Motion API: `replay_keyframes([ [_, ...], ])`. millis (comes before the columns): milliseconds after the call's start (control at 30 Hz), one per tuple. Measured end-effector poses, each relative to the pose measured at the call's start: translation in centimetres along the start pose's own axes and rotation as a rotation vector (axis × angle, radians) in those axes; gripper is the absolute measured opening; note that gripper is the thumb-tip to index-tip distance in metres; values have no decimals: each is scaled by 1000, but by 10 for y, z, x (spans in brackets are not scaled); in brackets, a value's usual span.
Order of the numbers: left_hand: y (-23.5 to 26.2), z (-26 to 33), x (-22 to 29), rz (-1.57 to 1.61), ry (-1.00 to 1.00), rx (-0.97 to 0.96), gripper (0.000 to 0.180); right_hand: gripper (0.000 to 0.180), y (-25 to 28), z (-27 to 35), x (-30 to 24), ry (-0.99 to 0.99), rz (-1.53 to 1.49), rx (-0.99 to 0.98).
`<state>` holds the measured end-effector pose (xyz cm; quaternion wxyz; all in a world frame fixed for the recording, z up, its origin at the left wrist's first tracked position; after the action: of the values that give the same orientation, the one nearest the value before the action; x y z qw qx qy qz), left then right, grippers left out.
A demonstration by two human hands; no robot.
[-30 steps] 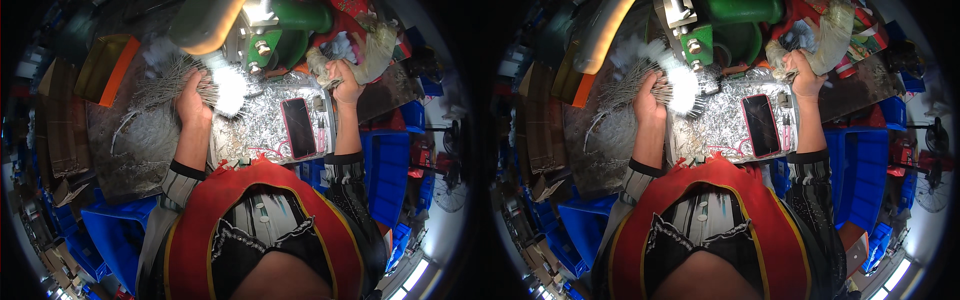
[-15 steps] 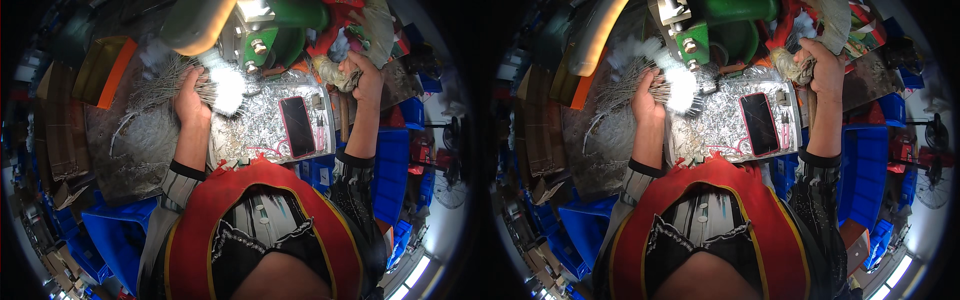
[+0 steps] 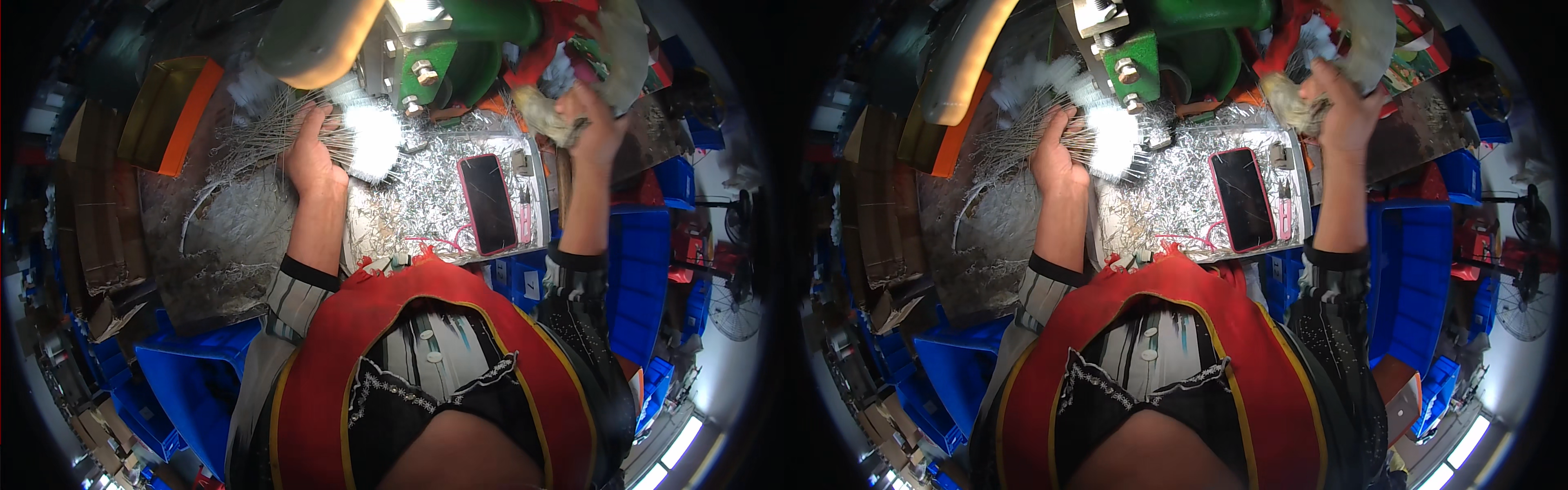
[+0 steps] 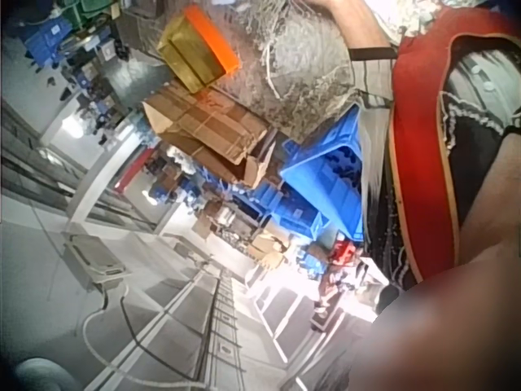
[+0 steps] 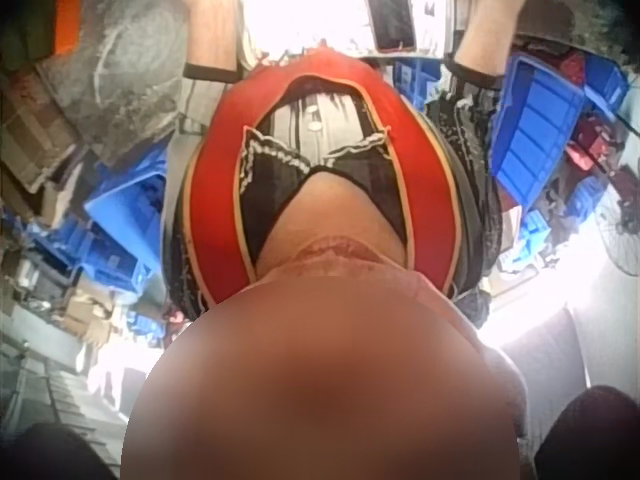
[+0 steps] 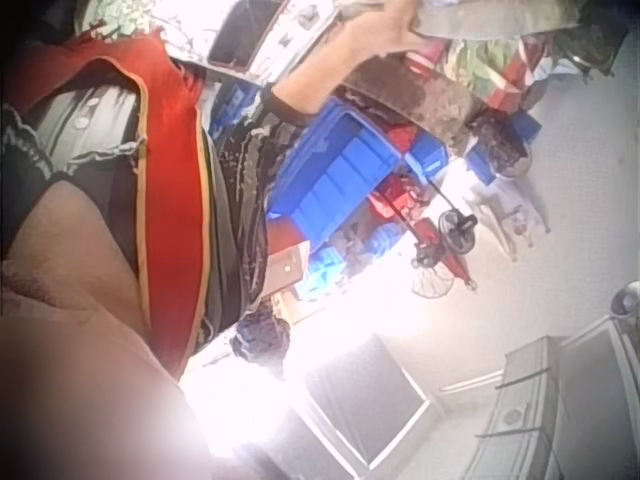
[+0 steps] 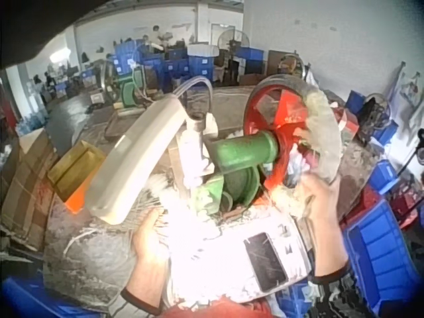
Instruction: Bundling and processing brush bristles using a manual press machine in a factory setting.
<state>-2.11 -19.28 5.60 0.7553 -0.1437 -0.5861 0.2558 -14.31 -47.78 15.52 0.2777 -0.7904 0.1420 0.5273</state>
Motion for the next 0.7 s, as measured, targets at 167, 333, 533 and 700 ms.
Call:
replay_keyframes([
  [167,0,-6,-3,94,56,-39,23,10,5,6,40,292,-157,140],
  [333,6,-6,-3,108,98,-32,24,11,8,-3,-6,17,-3,113],
  [533,2,-5,-5,94,80,-13,26,14,9,-6,-13,-27,24,94],
  [700,1,-4,-4,94,71,2,25,15,6,-9,-21,-81,43,108],
])
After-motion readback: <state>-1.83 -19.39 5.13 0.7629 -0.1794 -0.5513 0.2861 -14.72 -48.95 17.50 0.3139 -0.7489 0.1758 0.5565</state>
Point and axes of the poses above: each hand's wrist, its own z-axis away from the middle knuckle, its own y-axis out of the back of the hand, x = y × z, the point moved 2 cm from there along -z, towards the middle knuckle, and after that the axes turned 8 degrees about -z, right-handed, at the moved point
